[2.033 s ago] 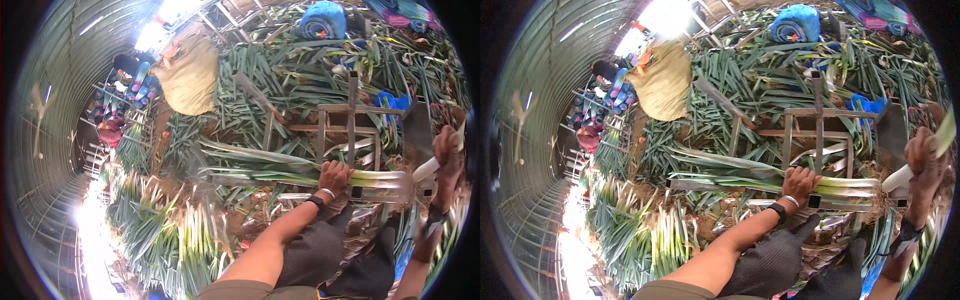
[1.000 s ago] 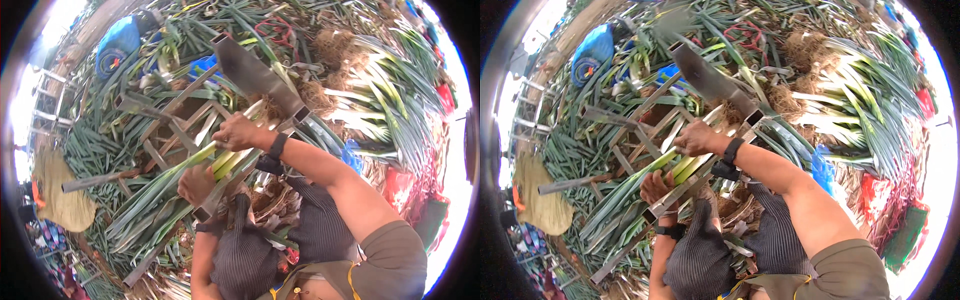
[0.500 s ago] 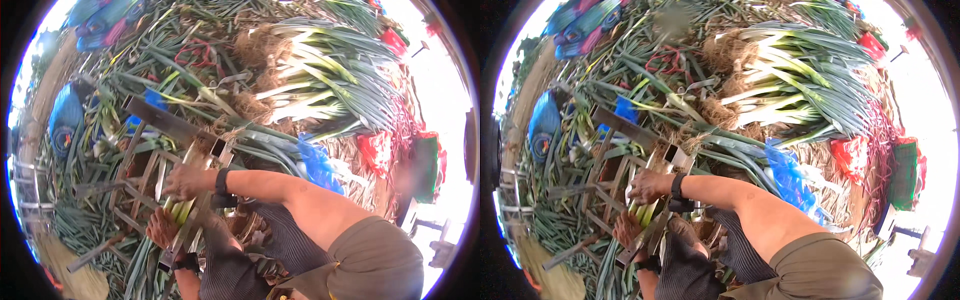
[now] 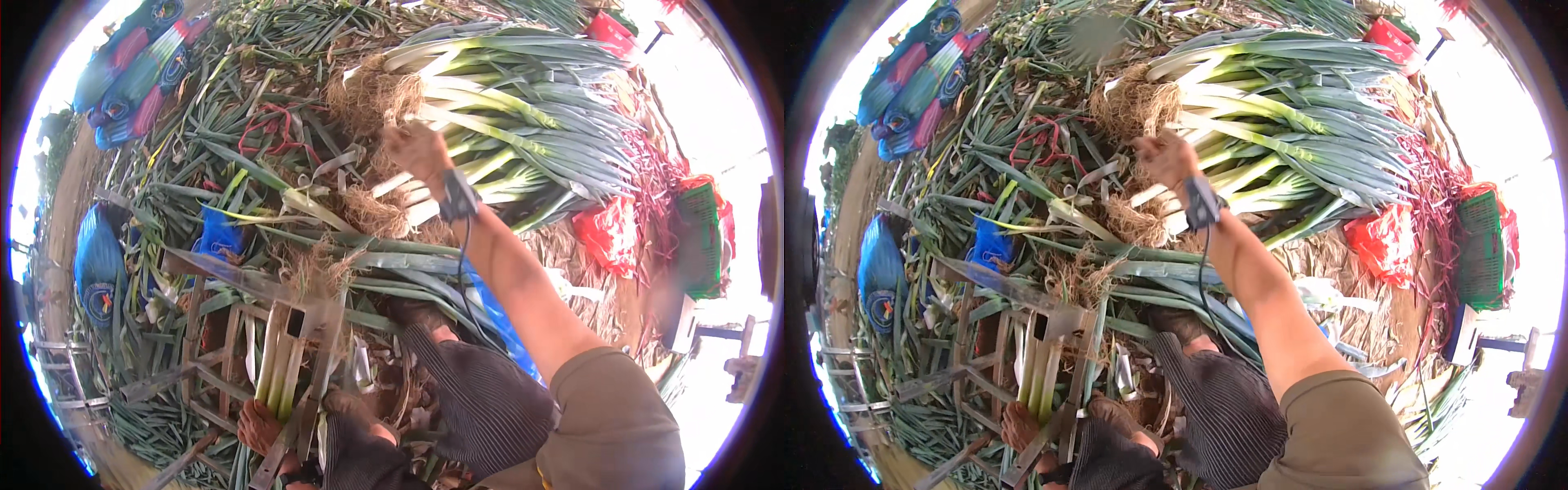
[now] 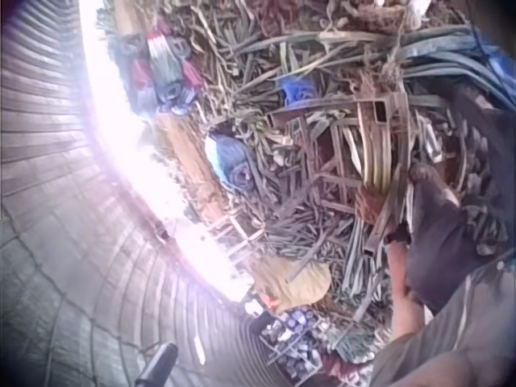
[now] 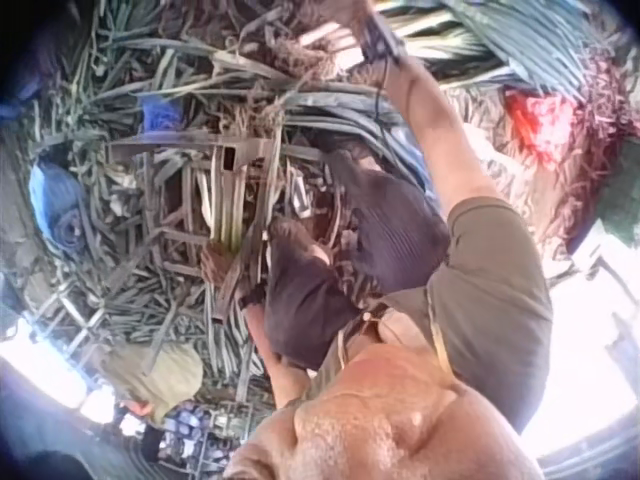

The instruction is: Cleaning and trimming leeks using a mounted manual blade and hand stripping roots/outer leaves.

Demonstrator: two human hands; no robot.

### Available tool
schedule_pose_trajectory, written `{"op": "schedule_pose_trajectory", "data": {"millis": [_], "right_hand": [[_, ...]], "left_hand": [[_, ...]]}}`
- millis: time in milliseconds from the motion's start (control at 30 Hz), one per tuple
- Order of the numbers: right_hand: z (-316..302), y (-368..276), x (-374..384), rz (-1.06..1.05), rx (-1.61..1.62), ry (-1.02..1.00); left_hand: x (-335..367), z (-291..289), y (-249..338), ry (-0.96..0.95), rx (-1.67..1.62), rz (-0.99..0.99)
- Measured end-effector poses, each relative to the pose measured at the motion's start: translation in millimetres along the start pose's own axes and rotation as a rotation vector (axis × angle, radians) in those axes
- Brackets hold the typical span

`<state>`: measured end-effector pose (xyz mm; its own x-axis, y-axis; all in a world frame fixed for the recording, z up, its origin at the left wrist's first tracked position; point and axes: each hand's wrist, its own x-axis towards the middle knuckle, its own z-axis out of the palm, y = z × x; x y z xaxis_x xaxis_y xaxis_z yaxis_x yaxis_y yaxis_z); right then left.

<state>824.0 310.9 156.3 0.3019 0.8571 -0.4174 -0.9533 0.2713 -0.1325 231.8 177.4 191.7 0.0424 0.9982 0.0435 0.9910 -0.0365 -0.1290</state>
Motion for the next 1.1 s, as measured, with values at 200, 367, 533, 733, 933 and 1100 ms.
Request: {"op": "schedule_pose_trajectory", "data": {"millis": [200, 367, 533, 733, 933, 1100], "right_hand": [[-59, -79, 57, -0.526, -0.051, 0.318], [-63, -103, 65, -0.471, 0.130, 0.312], [-45, -110, 56, -0.448, 0.502, 0.190], [31, -70, -23, -0.587, 0.304, -0.190], [147, 42, -85, -0.528, 0.026, -0.397], [199, 165, -128, -0.421, -0.104, -0.666]], "left_hand": [[1, -57, 51, 0.032, -0.024, -0.005], [1, -56, 51, 0.083, -0.043, 0.027], [1, -51, 48, 0.081, -0.034, 0.034], [-3, -39, 32, 0.106, 0.003, 0.023], [-4, 3, -1, 0.083, 0.009, -0.018], [-5, -13, 7, 0.184, -0.065, 0.006]]}}
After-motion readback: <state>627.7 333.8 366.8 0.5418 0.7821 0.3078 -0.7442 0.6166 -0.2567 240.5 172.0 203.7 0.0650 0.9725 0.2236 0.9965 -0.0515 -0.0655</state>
